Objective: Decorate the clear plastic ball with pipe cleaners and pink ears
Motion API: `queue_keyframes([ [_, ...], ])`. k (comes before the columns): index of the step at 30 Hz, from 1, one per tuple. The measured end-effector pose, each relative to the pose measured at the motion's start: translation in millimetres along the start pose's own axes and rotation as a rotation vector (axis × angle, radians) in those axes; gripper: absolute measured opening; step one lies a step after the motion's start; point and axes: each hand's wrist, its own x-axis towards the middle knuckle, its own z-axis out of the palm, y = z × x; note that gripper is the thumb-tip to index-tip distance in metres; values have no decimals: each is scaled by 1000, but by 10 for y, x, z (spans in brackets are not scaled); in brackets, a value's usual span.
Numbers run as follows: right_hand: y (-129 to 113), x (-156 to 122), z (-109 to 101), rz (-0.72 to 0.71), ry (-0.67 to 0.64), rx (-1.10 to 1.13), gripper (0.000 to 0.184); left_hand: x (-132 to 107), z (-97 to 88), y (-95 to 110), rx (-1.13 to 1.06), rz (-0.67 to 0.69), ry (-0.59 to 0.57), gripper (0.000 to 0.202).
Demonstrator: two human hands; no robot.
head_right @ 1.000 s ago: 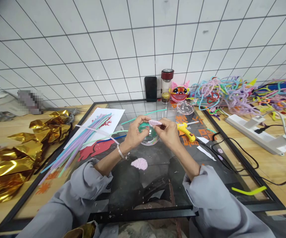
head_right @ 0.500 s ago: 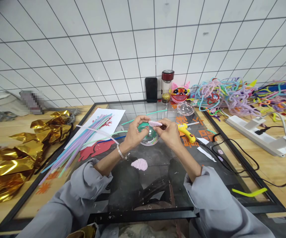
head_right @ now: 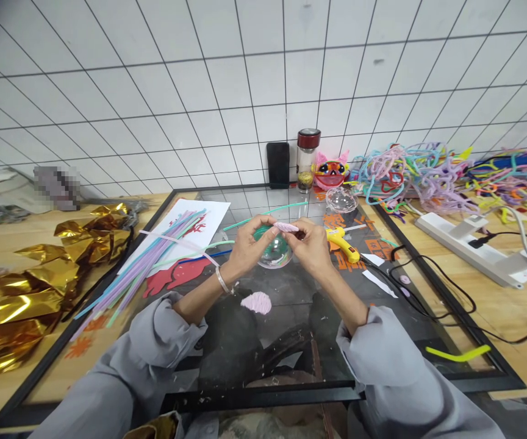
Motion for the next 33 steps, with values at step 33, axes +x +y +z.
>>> queue_keyframes([
  [33,19,9,83,-20,-10,-33,13,23,6,-63,-118,-70,110,9],
])
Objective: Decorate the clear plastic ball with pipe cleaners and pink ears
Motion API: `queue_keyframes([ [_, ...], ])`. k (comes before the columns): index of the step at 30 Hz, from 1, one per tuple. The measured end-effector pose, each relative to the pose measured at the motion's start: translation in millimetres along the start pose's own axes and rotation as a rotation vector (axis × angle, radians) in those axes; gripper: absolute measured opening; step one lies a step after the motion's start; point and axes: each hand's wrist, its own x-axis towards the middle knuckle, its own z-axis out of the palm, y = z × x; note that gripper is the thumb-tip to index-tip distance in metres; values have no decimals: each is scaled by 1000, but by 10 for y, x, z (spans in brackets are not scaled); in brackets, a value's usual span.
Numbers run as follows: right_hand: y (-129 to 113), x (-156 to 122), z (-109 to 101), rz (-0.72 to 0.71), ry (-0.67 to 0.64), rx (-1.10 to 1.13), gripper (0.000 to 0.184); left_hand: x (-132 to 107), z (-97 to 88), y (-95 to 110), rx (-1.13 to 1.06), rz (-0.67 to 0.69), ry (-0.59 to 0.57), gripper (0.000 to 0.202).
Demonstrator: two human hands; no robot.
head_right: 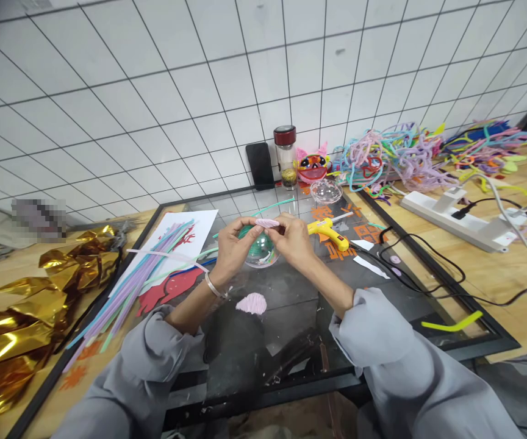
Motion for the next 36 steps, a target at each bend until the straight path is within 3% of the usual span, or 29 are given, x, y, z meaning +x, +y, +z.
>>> queue_keyframes([
  [24,94,30,28,-17,45,57,23,95,-13,3,-71,-122,-52,11],
  [31,79,44,30,-16,46,46,26,98,-30,13,-65,-116,-59,19],
  [36,106,40,42,5,43,47,25,118,-46,9,-61,-72,-82,12],
])
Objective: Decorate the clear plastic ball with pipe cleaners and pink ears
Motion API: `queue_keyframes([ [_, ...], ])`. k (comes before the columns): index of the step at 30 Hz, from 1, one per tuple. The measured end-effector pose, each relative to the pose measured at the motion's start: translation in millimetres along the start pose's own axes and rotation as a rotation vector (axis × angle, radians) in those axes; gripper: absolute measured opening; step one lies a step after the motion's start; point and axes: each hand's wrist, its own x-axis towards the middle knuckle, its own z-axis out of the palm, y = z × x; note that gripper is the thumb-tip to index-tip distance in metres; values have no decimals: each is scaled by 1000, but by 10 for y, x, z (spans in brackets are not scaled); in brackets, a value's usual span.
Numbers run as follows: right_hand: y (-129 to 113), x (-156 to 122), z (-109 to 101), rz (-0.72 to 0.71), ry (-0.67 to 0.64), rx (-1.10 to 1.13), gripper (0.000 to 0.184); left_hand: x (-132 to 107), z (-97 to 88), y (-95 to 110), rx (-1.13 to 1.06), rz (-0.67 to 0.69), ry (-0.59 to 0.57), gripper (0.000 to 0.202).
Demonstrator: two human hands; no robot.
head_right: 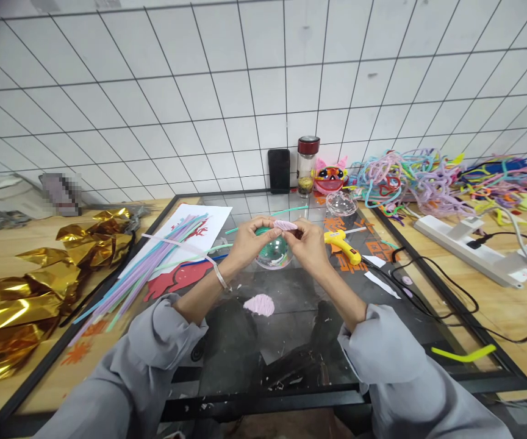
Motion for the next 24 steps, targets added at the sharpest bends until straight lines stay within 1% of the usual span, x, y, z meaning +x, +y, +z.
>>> queue_keyframes([
  [9,-4,-11,9,50,-20,65,22,28,-19,-51,-41,-19,5,13],
  [12,-17,-10,2,51,-26,82,22,28,-30,-55,-43,-33,-14,15],
  [18,17,4,-37,144,-44,204,20,40,-51,-74,-50,-35,-23,20],
  [24,48,-11,-40,118,-18,124,16,64,-84,-107,-69,-61,-31,23],
])
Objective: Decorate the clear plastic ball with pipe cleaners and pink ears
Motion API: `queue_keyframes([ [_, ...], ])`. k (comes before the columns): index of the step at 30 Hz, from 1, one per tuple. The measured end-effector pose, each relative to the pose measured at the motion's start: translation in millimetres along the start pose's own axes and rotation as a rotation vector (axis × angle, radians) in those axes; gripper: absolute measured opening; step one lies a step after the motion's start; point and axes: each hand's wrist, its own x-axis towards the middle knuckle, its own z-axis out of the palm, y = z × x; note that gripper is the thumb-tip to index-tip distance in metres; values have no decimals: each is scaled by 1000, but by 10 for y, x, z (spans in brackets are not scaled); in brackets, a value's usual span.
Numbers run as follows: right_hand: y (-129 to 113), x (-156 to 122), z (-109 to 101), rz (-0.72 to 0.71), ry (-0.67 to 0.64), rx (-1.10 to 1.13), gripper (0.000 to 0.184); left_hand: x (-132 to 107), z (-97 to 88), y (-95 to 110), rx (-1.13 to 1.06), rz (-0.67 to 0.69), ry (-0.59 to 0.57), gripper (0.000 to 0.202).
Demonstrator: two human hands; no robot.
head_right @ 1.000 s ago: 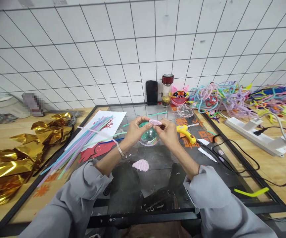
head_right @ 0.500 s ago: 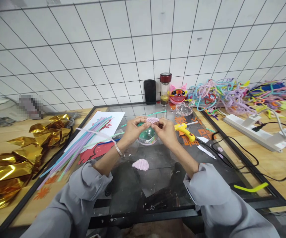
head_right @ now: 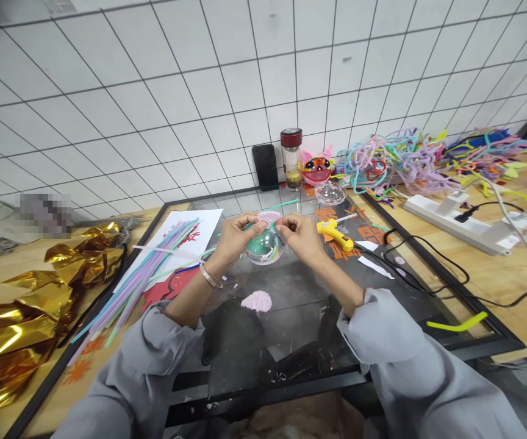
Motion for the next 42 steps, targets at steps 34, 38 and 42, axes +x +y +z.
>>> queue_keyframes([
  [34,-117,-140,32,-187,-92,-139,15,33,-126,29,-133,-104,-62,39],
  [38,-118,-172,18,-230,-100,-150,17,31,-113,20,-140,-90,-67,37],
  [42,-98,-222,4,-295,-88,-164,13,31,-94,20,-123,-79,-71,35],
])
